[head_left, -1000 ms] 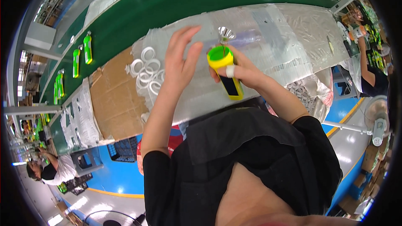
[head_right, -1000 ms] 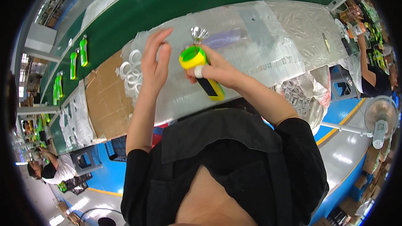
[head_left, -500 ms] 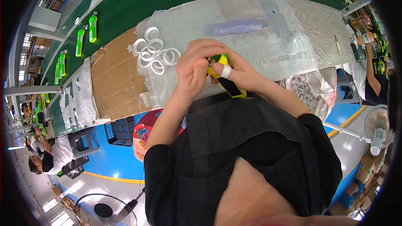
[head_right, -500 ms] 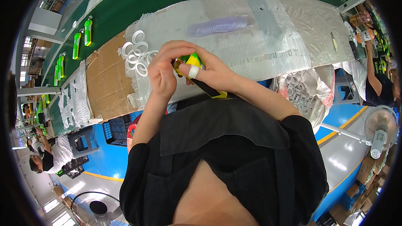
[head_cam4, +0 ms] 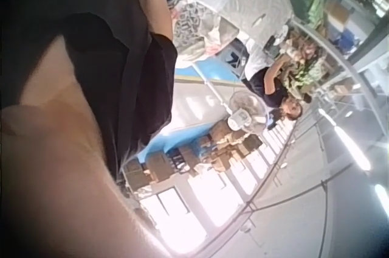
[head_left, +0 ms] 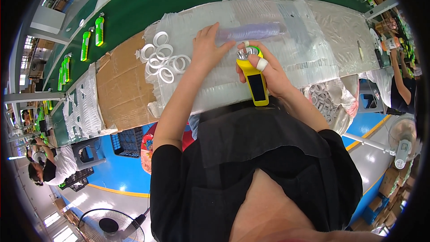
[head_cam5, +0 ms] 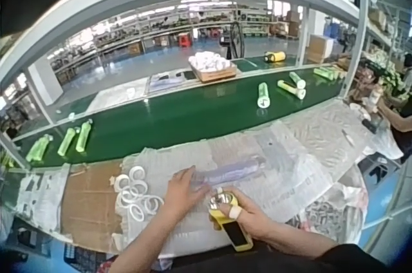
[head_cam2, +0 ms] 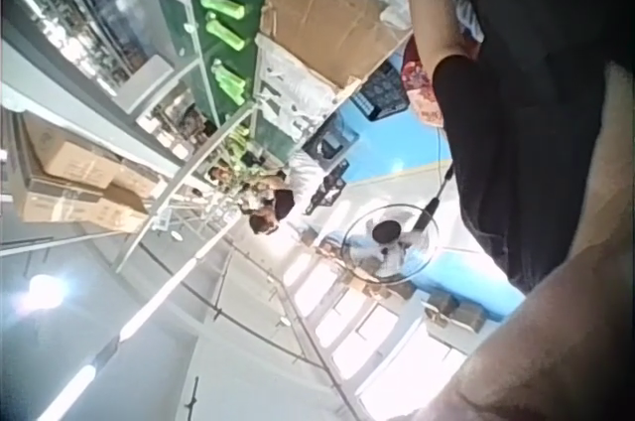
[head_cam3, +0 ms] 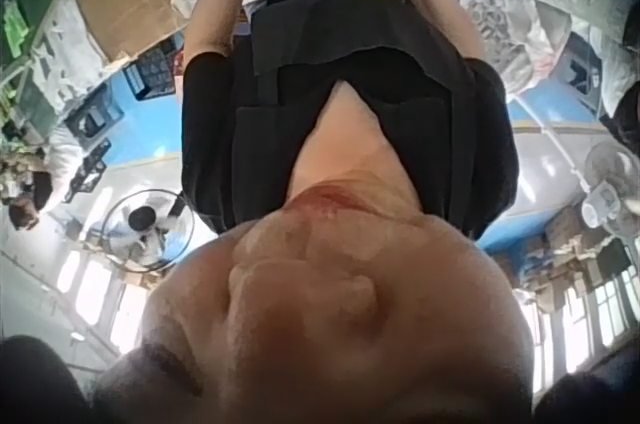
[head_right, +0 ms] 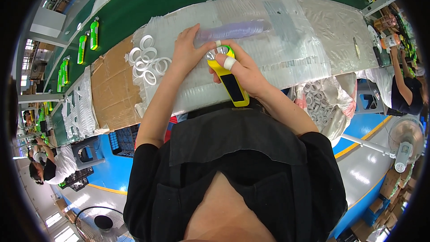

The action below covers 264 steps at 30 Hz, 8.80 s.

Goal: Assembling plastic rings onto the heads of flashlights on an industrial production line.

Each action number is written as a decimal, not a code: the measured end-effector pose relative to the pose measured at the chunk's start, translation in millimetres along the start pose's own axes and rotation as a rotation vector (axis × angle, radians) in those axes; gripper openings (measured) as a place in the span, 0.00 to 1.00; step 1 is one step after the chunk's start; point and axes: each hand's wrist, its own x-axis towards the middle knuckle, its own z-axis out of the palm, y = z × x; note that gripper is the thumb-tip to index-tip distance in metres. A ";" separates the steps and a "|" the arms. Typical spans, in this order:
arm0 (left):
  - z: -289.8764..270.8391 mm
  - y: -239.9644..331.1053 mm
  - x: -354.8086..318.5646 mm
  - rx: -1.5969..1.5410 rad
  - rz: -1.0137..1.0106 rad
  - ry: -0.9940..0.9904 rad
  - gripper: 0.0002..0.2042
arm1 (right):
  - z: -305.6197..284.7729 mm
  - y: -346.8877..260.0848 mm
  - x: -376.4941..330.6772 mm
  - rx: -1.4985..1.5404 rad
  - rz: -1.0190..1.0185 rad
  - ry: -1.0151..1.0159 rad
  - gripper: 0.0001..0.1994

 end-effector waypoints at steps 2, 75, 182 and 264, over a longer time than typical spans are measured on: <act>4.6 -8.7 3.5 0.072 0.041 -0.019 0.28 | -2.3 2.0 -0.7 -0.006 0.000 -0.001 0.21; -101.3 69.7 6.1 -0.019 0.440 0.054 0.18 | -24.7 -29.7 66.9 -0.732 -0.918 -0.229 0.24; -63.6 79.9 9.5 -1.323 -0.255 -0.094 0.26 | -6.2 -0.6 14.2 0.010 0.056 -0.238 0.27; -67.8 39.4 28.4 -0.837 0.034 -0.120 0.27 | 10.1 -31.3 38.4 0.113 -0.156 -0.095 0.15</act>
